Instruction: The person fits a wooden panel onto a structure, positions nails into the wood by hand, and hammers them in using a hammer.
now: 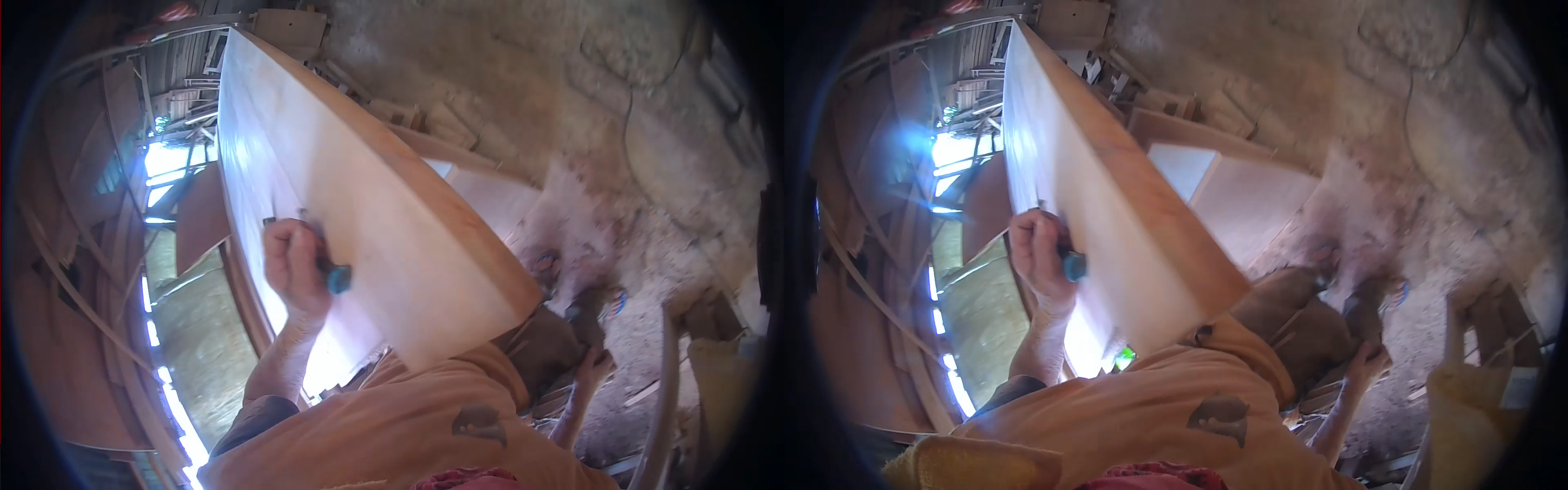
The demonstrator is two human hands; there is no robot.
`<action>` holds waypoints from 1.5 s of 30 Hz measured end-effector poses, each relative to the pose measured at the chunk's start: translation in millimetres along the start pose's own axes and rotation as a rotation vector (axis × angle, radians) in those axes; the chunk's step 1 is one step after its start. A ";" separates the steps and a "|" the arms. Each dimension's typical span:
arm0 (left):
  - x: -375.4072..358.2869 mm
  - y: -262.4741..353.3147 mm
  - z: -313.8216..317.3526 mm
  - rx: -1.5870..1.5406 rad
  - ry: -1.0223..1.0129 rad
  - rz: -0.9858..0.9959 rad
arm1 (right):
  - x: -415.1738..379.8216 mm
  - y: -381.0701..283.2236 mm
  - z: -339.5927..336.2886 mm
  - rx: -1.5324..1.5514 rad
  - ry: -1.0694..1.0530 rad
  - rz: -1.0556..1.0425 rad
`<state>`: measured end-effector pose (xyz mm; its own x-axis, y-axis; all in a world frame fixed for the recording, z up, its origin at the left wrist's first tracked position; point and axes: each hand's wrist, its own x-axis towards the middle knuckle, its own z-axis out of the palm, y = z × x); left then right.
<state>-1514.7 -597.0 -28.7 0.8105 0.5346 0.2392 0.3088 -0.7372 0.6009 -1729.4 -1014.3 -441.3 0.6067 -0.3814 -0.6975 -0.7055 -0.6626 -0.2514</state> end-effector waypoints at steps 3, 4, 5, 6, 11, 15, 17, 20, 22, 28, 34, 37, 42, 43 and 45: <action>-1.0 -7.0 -10.8 -0.006 -0.075 0.038 | 6.5 -6.5 -9.7 0.072 -0.005 -0.009; -2.4 -12.0 -9.7 -0.030 -0.085 0.048 | 29.8 23.0 -0.8 0.168 -0.019 -0.043; -4.0 -15.3 -6.4 0.002 -0.067 0.101 | 54.5 24.5 -6.8 0.263 -0.039 -0.086; -3.5 -18.7 -2.5 0.041 -0.047 0.156 | 70.9 -1.3 -24.7 0.420 0.065 -0.167; 0.6 -8.3 5.1 0.088 0.015 0.291 | 20.8 -207.8 -235.0 0.856 0.314 -0.506; 7.8 -8.6 1.7 -0.102 0.028 0.284 | -100.6 -377.0 -314.0 0.604 0.411 -1.045; 0.8 -10.5 3.4 -0.175 0.033 0.259 | -174.3 -433.2 -303.2 0.371 0.267 -1.261; -2.9 -15.5 11.2 -0.324 0.137 0.215 | -228.4 -470.5 -254.5 -0.072 0.002 -1.506; -3.1 -21.2 13.6 -0.444 0.181 0.177 | -249.7 -484.7 -226.5 -0.297 -0.039 -1.558; -14.2 -23.8 17.0 -0.581 0.223 0.104 | -247.0 -500.7 -203.3 -0.529 0.034 -1.635; 6.9 -32.0 -0.7 -0.838 0.611 0.170 | -202.5 -555.5 -263.5 -0.639 -0.073 -1.836; 15.6 -68.4 3.8 -0.579 0.801 0.073 | -150.7 -582.3 -310.8 -0.710 -0.073 -1.884; -3.4 -73.8 5.3 0.047 0.805 -0.343 | -94.0 -594.4 -363.0 -0.691 -0.313 -1.803; -1.9 -68.8 6.3 0.095 0.796 -0.367 | -92.6 -596.4 -362.2 -0.666 -0.423 -1.722; 5.8 -63.1 5.3 0.187 0.782 -0.404 | -93.9 -605.1 -357.8 -0.699 -0.617 -1.610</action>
<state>-1526.9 -549.6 -69.2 0.0731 0.8458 0.5285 0.6285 -0.4505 0.6341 -1228.4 -808.2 16.4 0.1401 0.9573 -0.2530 0.6987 -0.2766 -0.6598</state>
